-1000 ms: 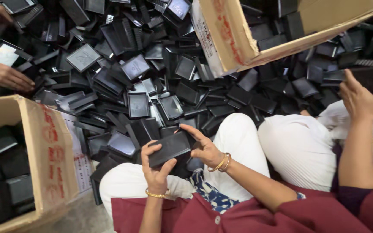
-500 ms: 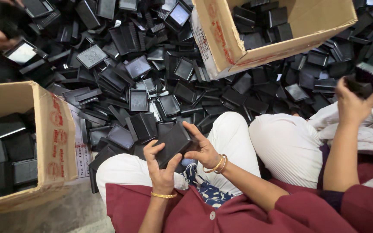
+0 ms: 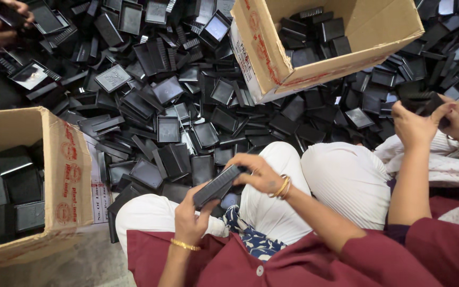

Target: The person sits on the floor among a large pile of black plastic boxes, picks up individual boxes, turns them over in their hands, and places them into nearby cardboard cartons. Other workers around them handle boxes from the pile at the same time.

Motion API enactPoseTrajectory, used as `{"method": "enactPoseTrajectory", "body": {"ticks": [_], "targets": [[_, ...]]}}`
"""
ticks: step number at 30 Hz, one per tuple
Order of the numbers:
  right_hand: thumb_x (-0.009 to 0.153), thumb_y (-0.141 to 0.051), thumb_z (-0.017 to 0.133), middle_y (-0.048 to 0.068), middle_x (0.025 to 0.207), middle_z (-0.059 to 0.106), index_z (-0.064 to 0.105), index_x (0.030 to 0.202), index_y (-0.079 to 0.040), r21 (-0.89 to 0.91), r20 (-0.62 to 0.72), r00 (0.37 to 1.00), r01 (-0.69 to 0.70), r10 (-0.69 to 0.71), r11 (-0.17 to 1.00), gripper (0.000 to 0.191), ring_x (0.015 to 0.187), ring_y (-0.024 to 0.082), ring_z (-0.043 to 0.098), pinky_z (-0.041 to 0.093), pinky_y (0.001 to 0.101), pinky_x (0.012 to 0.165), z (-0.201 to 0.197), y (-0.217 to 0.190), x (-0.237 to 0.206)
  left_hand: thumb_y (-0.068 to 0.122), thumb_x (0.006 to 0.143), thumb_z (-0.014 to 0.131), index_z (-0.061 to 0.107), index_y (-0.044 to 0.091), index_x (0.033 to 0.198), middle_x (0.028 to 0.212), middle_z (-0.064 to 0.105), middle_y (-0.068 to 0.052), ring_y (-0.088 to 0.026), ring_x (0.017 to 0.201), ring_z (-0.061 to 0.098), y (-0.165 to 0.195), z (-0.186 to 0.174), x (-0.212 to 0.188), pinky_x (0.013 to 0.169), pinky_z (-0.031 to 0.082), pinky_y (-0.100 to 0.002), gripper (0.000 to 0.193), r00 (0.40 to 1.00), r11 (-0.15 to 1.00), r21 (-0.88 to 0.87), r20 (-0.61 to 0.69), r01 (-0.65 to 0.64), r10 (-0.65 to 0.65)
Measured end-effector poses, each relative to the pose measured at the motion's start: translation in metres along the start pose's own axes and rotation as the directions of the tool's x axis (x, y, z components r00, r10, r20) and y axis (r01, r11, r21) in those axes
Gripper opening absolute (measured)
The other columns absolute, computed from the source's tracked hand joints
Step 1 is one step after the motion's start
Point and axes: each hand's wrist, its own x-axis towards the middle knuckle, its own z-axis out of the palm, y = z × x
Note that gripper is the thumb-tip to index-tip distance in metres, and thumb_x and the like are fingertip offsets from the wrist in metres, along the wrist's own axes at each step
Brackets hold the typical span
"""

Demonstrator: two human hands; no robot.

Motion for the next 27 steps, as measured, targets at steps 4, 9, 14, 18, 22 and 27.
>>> {"method": "enactPoseTrajectory", "body": {"ticks": [4, 9, 14, 18, 22, 27], "targets": [[0.099, -0.005, 0.072, 0.012, 0.107, 0.059, 0.064, 0.114, -0.003, -0.008, -0.697, 0.716, -0.051, 0.031, 0.999, 0.017, 0.093, 0.023, 0.065, 0.058, 0.0345, 0.083, -0.065, -0.033, 0.042, 0.003, 0.081, 0.073, 0.051, -0.003, 0.135, 0.121, 0.061, -0.023, -0.034, 0.106, 0.064, -0.042, 0.005, 0.018, 0.082, 0.055, -0.037, 0.058, 0.992, 0.999, 0.042, -0.124, -0.001, 0.007], [0.093, -0.006, 0.072, 0.014, 0.131, 0.049, 0.051, 0.132, -0.003, -0.415, -0.766, 0.497, 0.104, -0.409, 0.904, 0.044, 0.106, 0.019, 0.052, 0.049, 0.0304, 0.092, -0.078, 0.013, 0.069, 0.013, 0.093, 0.071, 0.062, 0.008, 0.128, 0.114, 0.067, -0.014, -0.033, 0.107, 0.065, -0.114, 0.05, 0.025, 0.091, 0.053, -0.042, 0.036, 0.974, 0.892, 0.441, 0.139, 0.098, -0.176], [0.086, -0.024, 0.077, 0.023, 0.136, 0.051, 0.053, 0.135, -0.002, -0.623, -0.317, 0.945, -0.149, -0.074, 0.768, 0.059, 0.124, 0.044, 0.05, 0.042, 0.047, 0.108, -0.032, 0.145, 0.089, 0.014, 0.077, 0.075, 0.047, -0.004, 0.13, 0.118, 0.055, -0.021, -0.04, 0.112, 0.057, -0.157, 0.107, -0.002, 0.091, 0.05, -0.046, 0.062, 0.833, 0.689, 0.719, 0.326, 0.088, -0.447], [0.079, -0.028, 0.081, 0.04, 0.146, 0.028, 0.056, 0.134, -0.009, -0.681, -0.349, 0.933, -0.312, 0.081, 0.662, 0.064, 0.134, 0.055, 0.027, 0.029, 0.0513, 0.111, -0.008, 0.199, 0.1, 0.015, 0.078, 0.077, 0.053, 0.001, 0.114, 0.114, 0.058, -0.02, -0.04, 0.111, 0.058, -0.174, 0.103, -0.03, 0.093, 0.05, -0.047, 0.046, 0.821, 0.697, 0.695, 0.287, 0.176, -0.494], [0.083, -0.034, 0.079, 0.024, 0.154, 0.032, 0.066, 0.107, -0.019, -0.776, -0.299, 0.899, -0.424, 0.32, 0.467, 0.032, 0.147, 0.045, 0.023, 0.02, 0.0597, 0.115, 0.01, 0.204, 0.094, 0.014, 0.085, 0.076, 0.058, 0.004, 0.104, 0.101, 0.07, -0.018, -0.04, 0.1, 0.067, -0.185, 0.072, -0.042, 0.085, 0.053, -0.045, 0.029, 0.774, 0.789, 0.369, 0.232, 0.491, -0.59], [0.075, -0.029, 0.085, 0.012, 0.145, 0.049, 0.064, 0.098, -0.017, -0.601, -0.313, 0.944, -0.281, 0.103, 0.748, 0.034, 0.13, 0.033, 0.048, 0.04, 0.0432, 0.114, 0.014, 0.169, 0.065, 0.005, 0.085, 0.071, 0.065, 0.007, 0.11, 0.094, 0.069, -0.008, -0.019, 0.075, 0.066, -0.169, 0.025, -0.019, 0.068, 0.056, -0.033, 0.026, 0.806, 0.814, -0.175, -0.13, 0.554, -0.577]]}}
